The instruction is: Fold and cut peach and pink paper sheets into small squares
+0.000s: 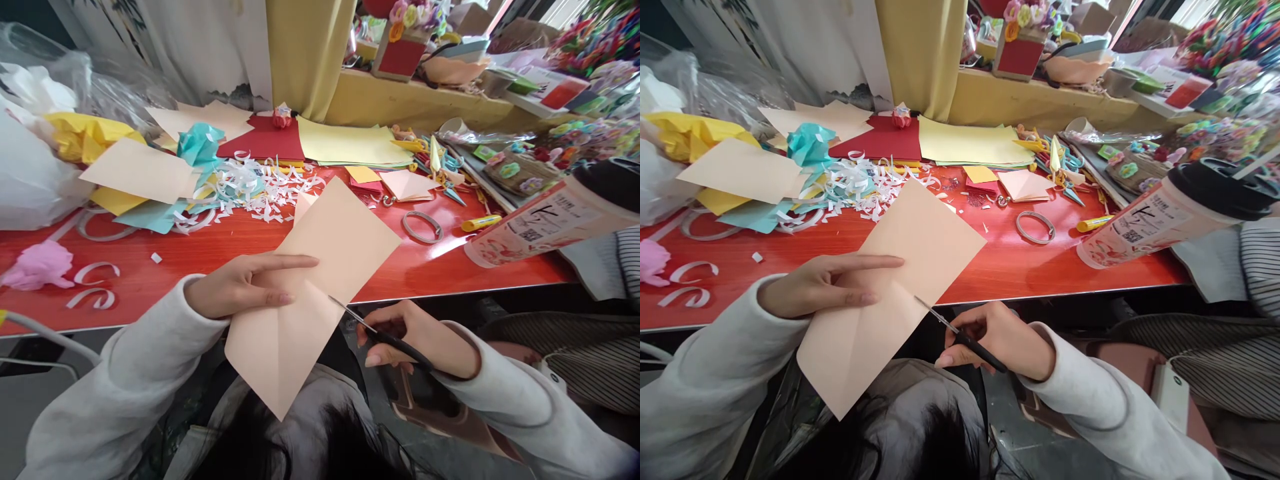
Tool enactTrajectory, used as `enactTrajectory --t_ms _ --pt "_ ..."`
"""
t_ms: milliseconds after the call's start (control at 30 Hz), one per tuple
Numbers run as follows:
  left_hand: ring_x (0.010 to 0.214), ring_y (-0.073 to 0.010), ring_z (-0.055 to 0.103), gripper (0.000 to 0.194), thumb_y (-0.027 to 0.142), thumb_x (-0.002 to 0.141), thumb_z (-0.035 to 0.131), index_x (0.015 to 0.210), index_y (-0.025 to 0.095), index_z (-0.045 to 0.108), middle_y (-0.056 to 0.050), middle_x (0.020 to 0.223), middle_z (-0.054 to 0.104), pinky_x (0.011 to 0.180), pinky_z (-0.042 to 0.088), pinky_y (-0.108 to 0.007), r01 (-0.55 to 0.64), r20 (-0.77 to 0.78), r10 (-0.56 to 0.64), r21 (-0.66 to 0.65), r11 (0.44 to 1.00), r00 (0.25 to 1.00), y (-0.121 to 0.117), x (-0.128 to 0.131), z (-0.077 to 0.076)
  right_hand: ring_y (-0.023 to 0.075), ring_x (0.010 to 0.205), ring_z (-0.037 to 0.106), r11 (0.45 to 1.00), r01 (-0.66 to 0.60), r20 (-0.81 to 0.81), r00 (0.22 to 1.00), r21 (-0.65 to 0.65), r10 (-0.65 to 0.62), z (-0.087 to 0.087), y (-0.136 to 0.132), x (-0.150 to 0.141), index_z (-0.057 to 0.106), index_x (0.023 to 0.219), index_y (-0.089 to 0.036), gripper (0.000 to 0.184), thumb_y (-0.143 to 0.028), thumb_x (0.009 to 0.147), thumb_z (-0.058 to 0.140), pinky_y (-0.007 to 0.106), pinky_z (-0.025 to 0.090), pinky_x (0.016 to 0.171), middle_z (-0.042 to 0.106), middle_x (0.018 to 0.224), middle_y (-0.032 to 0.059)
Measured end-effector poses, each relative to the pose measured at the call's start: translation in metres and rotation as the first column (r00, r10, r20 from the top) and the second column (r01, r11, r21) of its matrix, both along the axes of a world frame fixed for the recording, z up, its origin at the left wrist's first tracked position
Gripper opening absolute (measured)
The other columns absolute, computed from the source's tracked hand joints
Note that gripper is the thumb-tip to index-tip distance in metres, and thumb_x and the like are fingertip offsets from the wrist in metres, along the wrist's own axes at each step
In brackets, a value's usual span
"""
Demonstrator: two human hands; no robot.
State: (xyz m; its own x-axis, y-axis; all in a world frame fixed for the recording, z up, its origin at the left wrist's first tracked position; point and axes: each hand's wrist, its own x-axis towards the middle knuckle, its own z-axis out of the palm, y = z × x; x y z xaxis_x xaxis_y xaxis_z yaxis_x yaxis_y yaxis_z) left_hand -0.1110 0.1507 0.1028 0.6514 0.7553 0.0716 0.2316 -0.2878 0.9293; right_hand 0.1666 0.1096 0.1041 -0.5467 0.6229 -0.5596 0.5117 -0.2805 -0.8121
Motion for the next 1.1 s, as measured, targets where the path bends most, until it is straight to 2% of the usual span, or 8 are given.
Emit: enactTrajectory --t_ms 267,633,800,900,1000,1100 --pt "0.123 -0.0181 0.046 0.050 0.020 0.077 0.065 0.123 0.034 0.052 0.002 0.133 0.051 0.102 0.035 -0.027 0.048 0.021 -0.049 0.053 0.997 0.999 -0.001 0.002 -0.006 0.0049 0.042 0.038 0.999 -0.034 -0.009 0.999 -0.021 0.034 0.004 0.004 -0.005 0.062 0.081 -0.013 0.044 -0.050 0.059 0.073 0.018 0.028 0.039 0.048 0.053 -0.0043" --pt "0.124 -0.0212 0.044 0.048 0.025 0.077 0.064 0.123 0.033 0.052 0.000 0.134 0.050 0.104 0.033 -0.032 0.027 -0.010 -0.027 0.007 1.000 1.000 -0.002 0.000 -0.006 0.0050 0.038 0.041 1.000 0.006 0.033 0.999 -0.009 -0.006 -0.002 0.001 -0.007 0.062 0.075 -0.014 0.039 -0.049 0.062 0.072 0.015 0.030 0.034 0.046 0.047 -0.0056" --pt "0.125 -0.0221 0.043 0.049 0.026 0.077 0.064 0.124 0.029 0.052 -0.002 0.134 0.049 0.104 0.033 -0.033 0.044 -0.001 -0.044 -0.017 0.999 0.999 -0.003 0.003 -0.006 0.0039 0.037 0.039 0.997 0.042 0.030 0.999 -0.057 -0.041 0.003 0.003 -0.012 0.065 0.085 -0.013 0.048 -0.051 0.057 0.075 0.015 0.031 0.035 0.048 0.048 -0.0050" --pt "0.125 -0.0220 0.043 0.048 0.025 0.077 0.064 0.124 0.028 0.053 -0.003 0.134 0.049 0.104 0.034 -0.032 0.046 0.015 -0.045 -0.031 0.998 0.999 -0.003 0.004 -0.006 0.0042 0.038 0.040 0.999 0.031 -0.024 0.999 -0.039 -0.032 0.001 0.004 -0.013 0.063 0.094 -0.013 0.050 -0.049 0.060 0.075 0.015 0.030 0.034 0.048 0.050 -0.0055" --pt "0.125 -0.0225 0.043 0.048 0.026 0.076 0.065 0.123 0.029 0.053 -0.002 0.134 0.049 0.103 0.034 -0.033 0.033 0.020 -0.033 -0.042 0.999 0.999 -0.004 0.004 -0.007 0.0043 0.035 0.040 0.998 0.060 -0.077 0.995 -0.004 -0.060 -0.004 0.003 -0.012 0.054 0.109 -0.017 0.059 -0.044 0.061 0.076 0.015 0.029 0.031 0.049 0.051 -0.0074" --pt "0.125 -0.0213 0.043 0.048 0.023 0.077 0.064 0.123 0.031 0.052 -0.001 0.134 0.049 0.104 0.034 -0.032 0.046 0.033 -0.045 -0.033 0.998 0.998 -0.004 0.002 -0.008 0.0051 0.033 0.041 0.996 0.089 -0.108 0.990 -0.023 -0.091 -0.008 0.002 -0.011 0.040 0.122 -0.019 0.074 -0.042 0.061 0.077 0.014 0.029 0.029 0.049 0.050 -0.0096"
